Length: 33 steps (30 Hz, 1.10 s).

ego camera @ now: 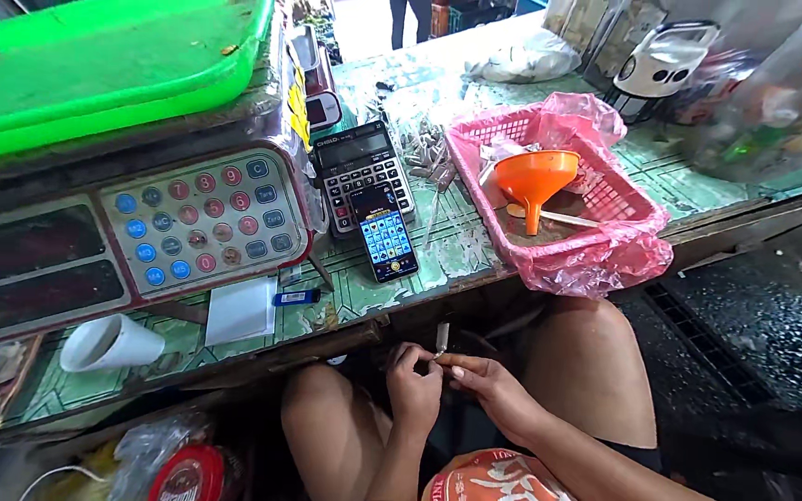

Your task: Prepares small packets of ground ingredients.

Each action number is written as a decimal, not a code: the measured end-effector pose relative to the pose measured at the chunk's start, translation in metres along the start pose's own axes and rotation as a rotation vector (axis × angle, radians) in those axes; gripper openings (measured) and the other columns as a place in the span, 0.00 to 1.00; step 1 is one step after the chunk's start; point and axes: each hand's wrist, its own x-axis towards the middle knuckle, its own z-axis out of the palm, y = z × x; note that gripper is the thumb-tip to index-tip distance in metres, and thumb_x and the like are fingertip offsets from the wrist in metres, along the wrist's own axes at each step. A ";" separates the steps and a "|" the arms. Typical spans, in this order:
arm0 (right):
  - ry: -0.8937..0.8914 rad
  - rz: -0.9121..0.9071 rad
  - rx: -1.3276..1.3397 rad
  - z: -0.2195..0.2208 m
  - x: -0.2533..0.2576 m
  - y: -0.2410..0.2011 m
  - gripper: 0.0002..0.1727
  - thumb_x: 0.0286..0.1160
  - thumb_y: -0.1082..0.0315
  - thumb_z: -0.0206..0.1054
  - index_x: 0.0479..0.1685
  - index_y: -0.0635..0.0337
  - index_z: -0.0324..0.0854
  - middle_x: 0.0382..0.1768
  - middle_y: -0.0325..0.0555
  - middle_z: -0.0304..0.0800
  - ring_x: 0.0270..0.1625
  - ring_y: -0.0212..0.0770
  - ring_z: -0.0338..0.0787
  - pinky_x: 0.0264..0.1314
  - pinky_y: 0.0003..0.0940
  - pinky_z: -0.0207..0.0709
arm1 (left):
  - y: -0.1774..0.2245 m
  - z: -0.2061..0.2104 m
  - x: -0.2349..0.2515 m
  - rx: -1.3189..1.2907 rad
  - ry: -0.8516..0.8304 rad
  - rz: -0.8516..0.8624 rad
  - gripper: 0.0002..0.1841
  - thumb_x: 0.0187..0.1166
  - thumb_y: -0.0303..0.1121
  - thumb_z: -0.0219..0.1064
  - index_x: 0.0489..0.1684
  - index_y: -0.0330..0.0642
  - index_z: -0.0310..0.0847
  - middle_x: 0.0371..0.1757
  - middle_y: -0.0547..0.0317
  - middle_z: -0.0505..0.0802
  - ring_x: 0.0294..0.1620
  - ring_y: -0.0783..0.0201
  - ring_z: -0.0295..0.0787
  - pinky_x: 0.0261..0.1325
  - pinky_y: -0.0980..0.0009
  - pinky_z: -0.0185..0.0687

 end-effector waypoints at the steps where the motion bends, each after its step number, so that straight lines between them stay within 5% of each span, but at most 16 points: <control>1: 0.014 -0.020 -0.055 -0.001 0.000 -0.001 0.16 0.83 0.67 0.63 0.61 0.63 0.89 0.60 0.49 0.93 0.62 0.41 0.90 0.69 0.37 0.82 | 0.001 -0.003 -0.001 -0.083 -0.033 -0.069 0.05 0.57 0.24 0.74 0.23 0.47 0.90 0.39 0.66 0.94 0.50 0.70 0.89 0.58 0.69 0.86; 5: 0.029 0.021 -0.090 -0.003 0.000 -0.010 0.10 0.78 0.68 0.69 0.43 0.64 0.93 0.41 0.48 0.96 0.44 0.38 0.92 0.50 0.32 0.85 | 0.001 -0.012 -0.005 -0.229 -0.121 -0.193 0.04 0.60 0.22 0.73 0.25 0.44 0.89 0.39 0.62 0.93 0.47 0.71 0.90 0.53 0.71 0.87; 9: -0.040 0.061 -0.074 -0.003 0.004 -0.021 0.08 0.75 0.67 0.71 0.32 0.61 0.86 0.29 0.44 0.92 0.34 0.36 0.89 0.41 0.30 0.83 | 0.012 -0.020 -0.015 -0.124 -0.143 0.151 0.13 0.64 0.25 0.75 0.47 0.44 0.95 0.64 0.58 0.92 0.74 0.59 0.82 0.79 0.59 0.78; 10: -0.064 0.061 -0.076 -0.005 0.005 -0.025 0.08 0.75 0.66 0.71 0.31 0.61 0.85 0.28 0.43 0.91 0.32 0.35 0.89 0.40 0.30 0.83 | 0.013 -0.021 -0.017 -0.148 -0.148 0.225 0.13 0.66 0.24 0.74 0.47 0.44 0.96 0.64 0.57 0.93 0.75 0.56 0.83 0.80 0.56 0.78; 14: -0.194 0.017 -0.117 -0.008 0.000 -0.039 0.07 0.78 0.65 0.68 0.34 0.57 0.82 0.27 0.39 0.88 0.32 0.33 0.87 0.40 0.31 0.83 | 0.017 -0.033 -0.017 -0.438 -0.281 0.147 0.08 0.69 0.23 0.78 0.43 0.39 0.96 0.51 0.56 0.97 0.58 0.63 0.94 0.66 0.65 0.91; 18: -0.297 -0.036 -0.281 -0.012 -0.002 -0.054 0.06 0.78 0.71 0.64 0.50 0.59 0.79 0.31 0.40 0.87 0.34 0.34 0.87 0.42 0.34 0.83 | 0.019 -0.035 -0.011 -0.571 -0.385 -0.010 0.08 0.63 0.18 0.79 0.38 0.34 0.94 0.44 0.53 0.96 0.46 0.64 0.95 0.53 0.68 0.93; 24: -0.324 -0.059 -0.622 -0.012 -0.004 -0.073 0.08 0.82 0.69 0.60 0.54 0.59 0.77 0.26 0.42 0.79 0.29 0.36 0.80 0.37 0.37 0.77 | 0.021 -0.015 -0.014 -0.549 -0.464 -0.116 0.07 0.61 0.19 0.80 0.34 0.34 0.91 0.38 0.55 0.94 0.35 0.67 0.92 0.42 0.69 0.93; 27: -0.285 -0.057 -0.478 -0.016 -0.006 -0.072 0.09 0.80 0.69 0.61 0.53 0.58 0.78 0.26 0.40 0.81 0.26 0.34 0.80 0.32 0.33 0.77 | 0.023 -0.013 -0.019 -0.614 -0.488 -0.138 0.06 0.65 0.23 0.80 0.36 0.35 0.93 0.37 0.55 0.95 0.33 0.67 0.91 0.39 0.69 0.91; 29: -0.229 -0.017 -0.274 -0.017 -0.006 -0.072 0.07 0.79 0.69 0.60 0.52 0.55 0.76 0.22 0.34 0.75 0.21 0.29 0.72 0.25 0.27 0.68 | 0.024 -0.017 -0.018 -0.674 -0.502 -0.147 0.04 0.66 0.24 0.78 0.35 0.35 0.93 0.38 0.55 0.95 0.33 0.68 0.90 0.39 0.72 0.89; 33: -0.201 0.007 -0.133 -0.020 -0.005 -0.070 0.07 0.78 0.68 0.64 0.51 0.53 0.76 0.24 0.34 0.78 0.22 0.28 0.76 0.28 0.26 0.73 | 0.021 -0.021 -0.022 -0.838 -0.545 -0.200 0.05 0.69 0.26 0.78 0.38 0.35 0.93 0.39 0.55 0.94 0.32 0.69 0.89 0.37 0.73 0.88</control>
